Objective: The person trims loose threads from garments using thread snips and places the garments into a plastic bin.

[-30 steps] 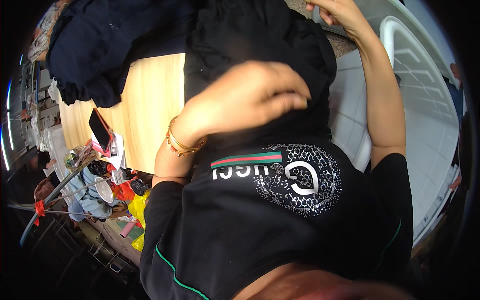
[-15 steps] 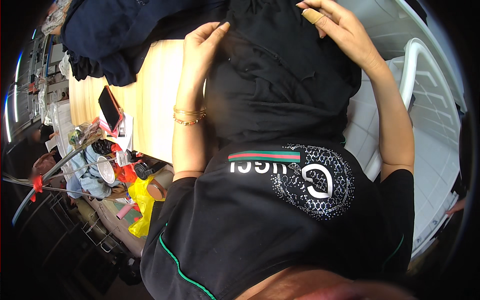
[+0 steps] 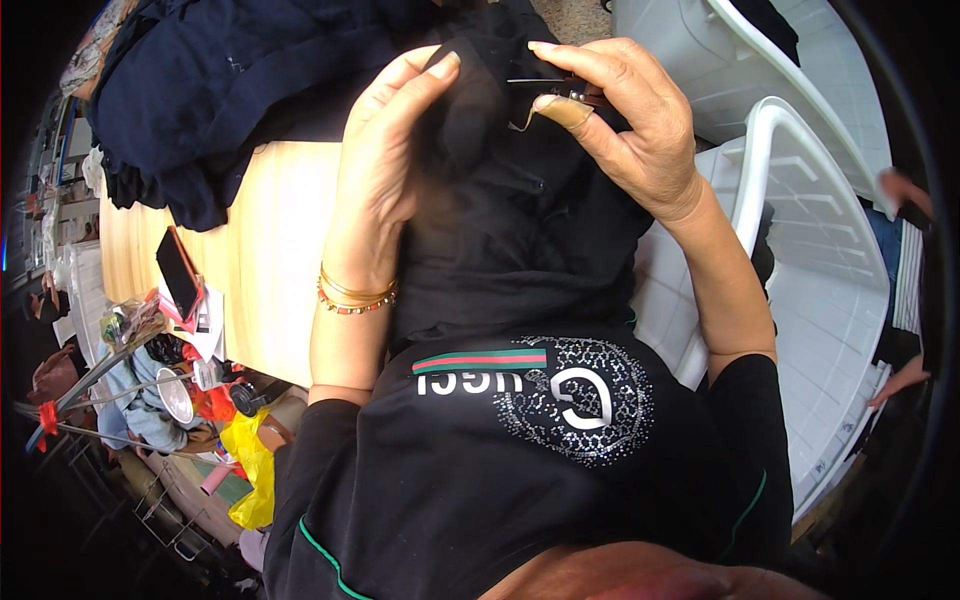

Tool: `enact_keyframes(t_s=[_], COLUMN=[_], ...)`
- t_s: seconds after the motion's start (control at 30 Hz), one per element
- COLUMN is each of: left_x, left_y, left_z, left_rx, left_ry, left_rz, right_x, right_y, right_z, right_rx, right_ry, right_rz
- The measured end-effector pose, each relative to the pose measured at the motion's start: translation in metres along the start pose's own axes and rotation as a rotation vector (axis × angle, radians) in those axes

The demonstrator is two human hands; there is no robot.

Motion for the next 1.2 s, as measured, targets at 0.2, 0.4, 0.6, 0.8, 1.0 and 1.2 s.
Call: enact_keyframes(t_s=[0.2, 0.4, 0.6, 0.8, 1.0, 1.2], left_x=[0.001, 0.003, 0.003, 0.004, 0.004, 0.003], left_y=[-0.009, -0.013, -0.011, -0.007, -0.006, -0.005], left_z=[0.003, 0.001, 0.001, 0.003, 0.006, 0.005], left_rx=[-0.115, -0.129, -0.15, -0.176, -0.201, -0.204], left_ry=[-0.044, -0.076, -0.083, -0.093, -0.115, -0.069], left_rz=[0.036, 0.066, 0.07, 0.1, 0.127, 0.139], right_x=[0.001, 0.001, 0.0, 0.0, 0.001, -0.001], right_y=[0.004, 0.005, 0.004, 0.003, 0.004, -0.005], right_z=[-0.007, -0.009, -0.008, -0.007, -0.009, -0.002], right_rx=[-0.049, -0.063, -0.077, -0.065, -0.122, -0.607], right_ry=[-0.067, -0.073, -0.088, -0.08, -0.1, -0.55], right_rz=[-0.032, -0.003, 0.018, 0.06, 0.082, 0.032])
Point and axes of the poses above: each hand's wrist, its own x-axis away from the middle knuckle, its own y-axis out of the back of the hand, z = x × y, the point moved 2 cm from there along -x, towards the middle knuckle, and after that the axes turned 3 degrees about -x, right-handed, at the moved point
